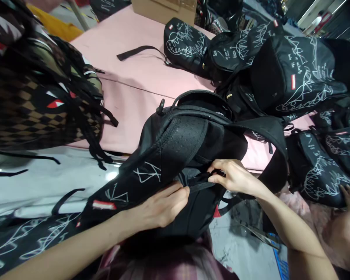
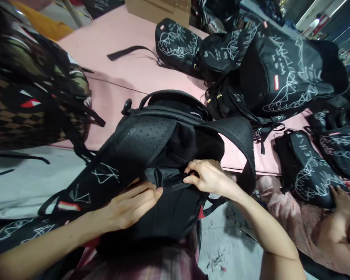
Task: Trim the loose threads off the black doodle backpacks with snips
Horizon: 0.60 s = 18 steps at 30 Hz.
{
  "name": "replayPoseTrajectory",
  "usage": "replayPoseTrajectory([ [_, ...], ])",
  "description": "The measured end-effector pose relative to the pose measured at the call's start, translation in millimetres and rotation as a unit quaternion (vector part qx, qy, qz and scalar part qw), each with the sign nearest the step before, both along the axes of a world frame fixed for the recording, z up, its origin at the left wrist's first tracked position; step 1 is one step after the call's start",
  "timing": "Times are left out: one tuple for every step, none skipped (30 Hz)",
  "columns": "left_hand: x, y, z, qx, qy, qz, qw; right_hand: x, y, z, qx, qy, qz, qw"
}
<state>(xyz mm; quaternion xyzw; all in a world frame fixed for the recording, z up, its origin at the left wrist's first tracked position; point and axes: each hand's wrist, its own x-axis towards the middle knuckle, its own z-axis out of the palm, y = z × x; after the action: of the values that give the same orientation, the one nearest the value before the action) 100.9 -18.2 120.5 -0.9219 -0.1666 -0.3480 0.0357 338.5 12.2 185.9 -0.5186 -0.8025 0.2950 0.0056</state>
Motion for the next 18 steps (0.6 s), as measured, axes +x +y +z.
replayPoseTrajectory([
  [0.7,-1.2,0.7,0.003,0.003,0.003,1.000,-2.5,-1.6,1.1,0.003,-0.013,0.004,1.000],
  [1.2,-2.5,2.6,0.004,0.009,0.007,1.000,-5.2,-3.2,2.1,0.006,-0.024,0.008,1.000],
  [1.6,-3.7,5.2,0.005,0.013,0.010,1.000,-8.0,-4.9,2.7,0.006,-0.033,0.011,0.999],
  [1.9,-4.9,8.2,0.003,0.016,0.015,1.000,-10.6,-6.6,2.6,0.004,-0.036,0.012,0.999],
  [2.2,-5.9,11.1,0.000,0.019,0.020,1.000,-13.0,-8.3,1.8,-0.001,-0.035,0.009,0.999],
  [2.4,-6.8,13.4,-0.004,0.017,0.024,1.000,-15.0,-9.8,0.1,-0.008,-0.031,0.004,0.999],
  [2.5,-7.6,15.1,-0.006,0.012,0.026,1.000,-16.5,-11.2,-2.3,-0.015,-0.021,-0.005,1.000],
  [2.5,-8.3,15.9,-0.006,0.005,0.026,1.000,-17.4,-12.3,-5.1,-0.022,-0.003,-0.021,1.000],
  [2.4,-8.8,16.2,-0.004,-0.002,0.025,1.000,-17.7,-13.3,-8.0,-0.026,0.026,-0.046,0.998],
  [2.2,-9.4,16.1,0.001,-0.009,0.025,1.000,-17.3,-14.0,-10.6,-0.028,0.065,-0.077,0.995],
  [1.9,-9.9,15.8,0.006,-0.014,0.026,1.000,-16.4,-14.5,-12.6,-0.030,0.108,-0.109,0.988],
  [1.5,-10.4,15.7,0.011,-0.016,0.028,0.999,-14.9,-15.0,-13.5,-0.031,0.146,-0.137,0.979],
  [1.2,-11.0,15.8,0.014,-0.013,0.031,0.999,-13.0,-15.4,-13.3,-0.033,0.169,-0.156,0.973],
  [0.9,-11.4,16.1,0.016,-0.011,0.033,0.999,-10.9,-15.8,-11.8,-0.034,0.173,-0.165,0.970],
  [0.8,-11.9,16.5,0.019,-0.009,0.035,0.999,-8.8,-16.2,-9.3,-0.037,0.156,-0.163,0.973],
  [0.8,-12.3,17.0,0.023,-0.008,0.038,0.999,-6.9,-16.6,-6.1,-0.038,0.124,-0.154,0.979],
  [1.0,-12.5,17.2,0.030,-0.011,0.040,0.999,-5.6,-17.0,-2.7,-0.035,0.085,-0.143,0.985],
  [1.2,-12.7,17.0,0.036,-0.015,0.042,0.998,-5.0,-17.1,0.5,-0.031,0.048,-0.130,0.990],
])
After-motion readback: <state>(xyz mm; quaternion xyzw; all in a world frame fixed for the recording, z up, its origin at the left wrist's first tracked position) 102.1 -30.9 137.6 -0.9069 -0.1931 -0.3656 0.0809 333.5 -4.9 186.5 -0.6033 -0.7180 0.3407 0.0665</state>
